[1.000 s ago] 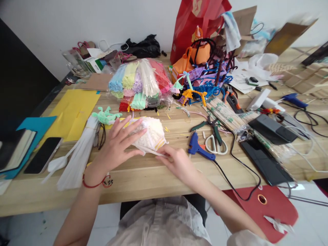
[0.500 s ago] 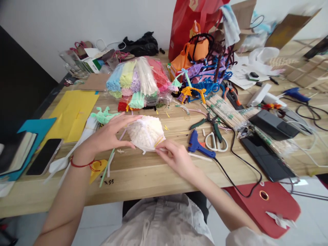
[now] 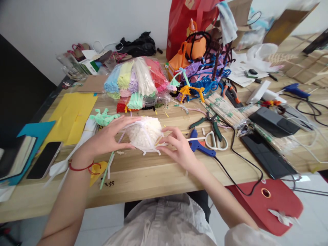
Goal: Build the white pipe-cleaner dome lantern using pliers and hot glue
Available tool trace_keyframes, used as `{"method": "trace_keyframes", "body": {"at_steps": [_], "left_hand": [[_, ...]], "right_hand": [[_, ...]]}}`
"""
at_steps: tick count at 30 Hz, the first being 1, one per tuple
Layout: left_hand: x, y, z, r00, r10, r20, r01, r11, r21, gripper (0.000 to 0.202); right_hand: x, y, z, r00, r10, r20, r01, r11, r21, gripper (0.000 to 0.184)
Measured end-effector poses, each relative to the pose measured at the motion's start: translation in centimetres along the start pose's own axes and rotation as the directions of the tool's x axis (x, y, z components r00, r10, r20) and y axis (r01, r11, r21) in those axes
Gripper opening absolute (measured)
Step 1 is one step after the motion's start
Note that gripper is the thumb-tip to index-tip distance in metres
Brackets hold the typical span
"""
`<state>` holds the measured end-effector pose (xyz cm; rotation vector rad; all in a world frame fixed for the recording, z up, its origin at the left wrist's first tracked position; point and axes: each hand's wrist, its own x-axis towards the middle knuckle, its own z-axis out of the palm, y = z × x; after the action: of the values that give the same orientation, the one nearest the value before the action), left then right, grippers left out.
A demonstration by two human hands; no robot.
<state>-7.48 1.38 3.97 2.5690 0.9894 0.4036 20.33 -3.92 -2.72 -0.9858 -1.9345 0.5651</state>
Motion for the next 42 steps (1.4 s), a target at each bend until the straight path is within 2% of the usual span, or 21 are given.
{"method": "trace_keyframes", "body": {"at_steps": [3, 5, 9, 12, 16, 19, 21, 25, 27, 30, 33, 37, 39, 42], "left_hand": [[0.0, 0.8, -0.4, 0.999, 0.045, -0.007, -0.045, 0.999, 0.029, 0.112], [0.2, 1.6, -0.5, 0.996, 0.083, -0.036, -0.080, 0.994, 0.080, 0.116], [1.0, 2.6, 0.0, 0.989, 0.147, -0.027, -0.137, 0.967, 0.216, 0.088], [1.5, 2.6, 0.4, 0.984, 0.175, -0.023, -0.165, 0.960, 0.225, 0.075], [1.4, 2.7, 0.5, 0.983, 0.179, -0.042, -0.164, 0.956, 0.245, 0.070], [1.3, 3.6, 0.8, 0.978, 0.199, -0.056, -0.171, 0.932, 0.318, 0.076], [1.4, 4.3, 1.3, 0.971, 0.229, -0.070, -0.188, 0.909, 0.372, 0.072], [1.7, 5.0, 2.4, 0.950, 0.304, -0.074, -0.250, 0.879, 0.405, 0.037], [1.7, 5.0, 2.6, 0.945, 0.317, -0.077, -0.262, 0.877, 0.402, 0.030], [1.4, 5.0, 2.9, 0.941, 0.315, -0.122, -0.237, 0.874, 0.424, 0.030], [0.8, 4.9, 3.3, 0.926, 0.327, -0.190, -0.220, 0.875, 0.432, 0.019], [0.5, 4.5, 4.0, 0.918, 0.329, -0.222, -0.231, 0.898, 0.374, 0.012], [0.4, 4.3, 4.3, 0.918, 0.327, -0.225, -0.238, 0.907, 0.347, 0.017], [0.4, 4.1, 4.4, 0.908, 0.316, -0.274, -0.224, 0.920, 0.320, 0.036]], "right_hand": [[0.1, 0.0, -0.2, 0.999, 0.047, 0.020, -0.048, 0.999, 0.026, 0.014], [0.1, 0.1, -0.2, 0.998, 0.044, 0.033, -0.045, 0.998, 0.036, 0.014], [0.1, 0.4, -0.2, 0.999, 0.002, 0.045, -0.004, 0.999, 0.032, 0.014], [0.1, 0.4, -0.3, 0.998, -0.016, 0.058, 0.015, 1.000, 0.026, 0.011], [0.0, 0.2, -0.3, 0.999, -0.014, 0.053, 0.012, 0.999, 0.038, 0.007], [-0.1, 0.0, -0.2, 0.999, 0.002, 0.055, -0.005, 0.999, 0.044, 0.006], [-0.1, -0.2, 0.0, 0.998, 0.025, 0.053, -0.027, 0.999, 0.046, 0.007], [-0.2, -0.5, 0.2, 0.998, 0.045, 0.040, -0.047, 0.998, 0.044, 0.009], [-0.2, -0.5, 0.3, 0.998, 0.040, 0.040, -0.041, 0.998, 0.040, 0.009], [-0.3, -0.6, 0.6, 1.000, 0.027, 0.011, -0.028, 0.999, 0.039, 0.009], [-0.6, -0.8, 0.9, 0.999, 0.026, -0.041, -0.024, 0.999, 0.043, 0.006], [-0.6, -0.7, 0.9, 0.999, 0.014, -0.031, -0.012, 0.998, 0.060, 0.004], [-0.4, -0.5, 0.7, 1.000, -0.004, -0.005, 0.004, 0.998, 0.069, 0.003], [0.0, -0.1, 0.5, 0.999, -0.022, 0.025, 0.020, 0.996, 0.086, 0.002]]}}
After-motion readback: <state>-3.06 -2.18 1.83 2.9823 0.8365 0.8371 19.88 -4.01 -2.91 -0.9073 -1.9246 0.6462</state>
